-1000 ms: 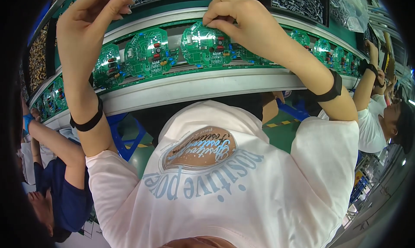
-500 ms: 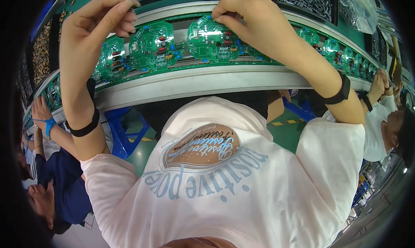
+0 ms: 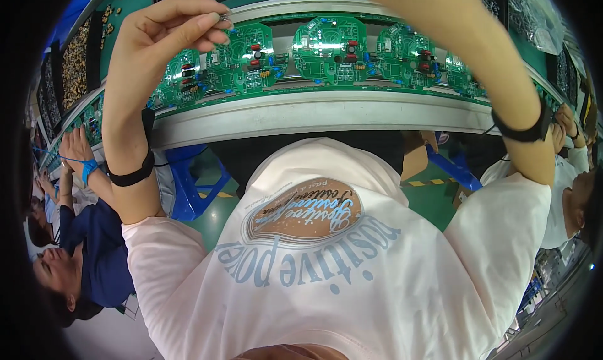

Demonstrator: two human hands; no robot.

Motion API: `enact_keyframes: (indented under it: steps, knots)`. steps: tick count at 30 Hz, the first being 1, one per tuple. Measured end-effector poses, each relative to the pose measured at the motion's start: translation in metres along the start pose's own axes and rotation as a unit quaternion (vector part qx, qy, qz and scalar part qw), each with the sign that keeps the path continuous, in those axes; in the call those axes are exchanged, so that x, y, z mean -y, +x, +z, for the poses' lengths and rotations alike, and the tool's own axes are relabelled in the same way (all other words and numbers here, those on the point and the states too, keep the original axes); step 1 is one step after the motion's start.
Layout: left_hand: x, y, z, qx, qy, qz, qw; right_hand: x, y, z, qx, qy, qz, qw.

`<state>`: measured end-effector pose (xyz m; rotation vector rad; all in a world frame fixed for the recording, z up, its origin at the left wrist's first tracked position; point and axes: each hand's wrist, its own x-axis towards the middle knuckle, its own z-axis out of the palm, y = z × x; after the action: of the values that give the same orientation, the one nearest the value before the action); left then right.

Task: The person picks up capacitors from a tray and inserts them into circuit boards on a conveyor belt. They repeat this process, positioning the capacitors into specific slots on each board by hand.

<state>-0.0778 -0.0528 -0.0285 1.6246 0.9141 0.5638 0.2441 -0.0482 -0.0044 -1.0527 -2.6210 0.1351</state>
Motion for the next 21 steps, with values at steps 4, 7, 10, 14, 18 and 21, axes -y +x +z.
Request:
enact_keyframes:
  steps: [4, 7, 10, 14, 18, 21]
  knots:
    - [0.003, 0.003, 0.004, -0.004, 0.029, 0.028, 0.999, -0.025, 0.029, 0.003, -0.103, -0.128, -0.029, 0.986]
    - [0.001, 0.003, 0.007, -0.017, 0.025, 0.026, 0.999, -0.022, 0.049, 0.007, -0.051, -0.125, -0.023, 0.991]
    - [0.002, -0.002, 0.007, -0.018, -0.006, -0.020, 1.000, -0.029, 0.054, 0.018, -0.033, -0.107, -0.022, 0.993]
    - [0.004, -0.004, 0.008, -0.018, 0.002, -0.030, 0.999, -0.036, 0.047, 0.019, -0.070, -0.124, -0.013, 0.990]
    - [0.008, -0.006, 0.012, -0.046, 0.113, -0.011, 0.992, -0.042, 0.038, 0.011, -0.111, -0.150, -0.016, 0.982]
    - [0.003, -0.004, 0.019, -0.048, 0.278, 0.052, 0.958, -0.042, 0.036, 0.008, -0.155, -0.156, -0.059, 0.974]
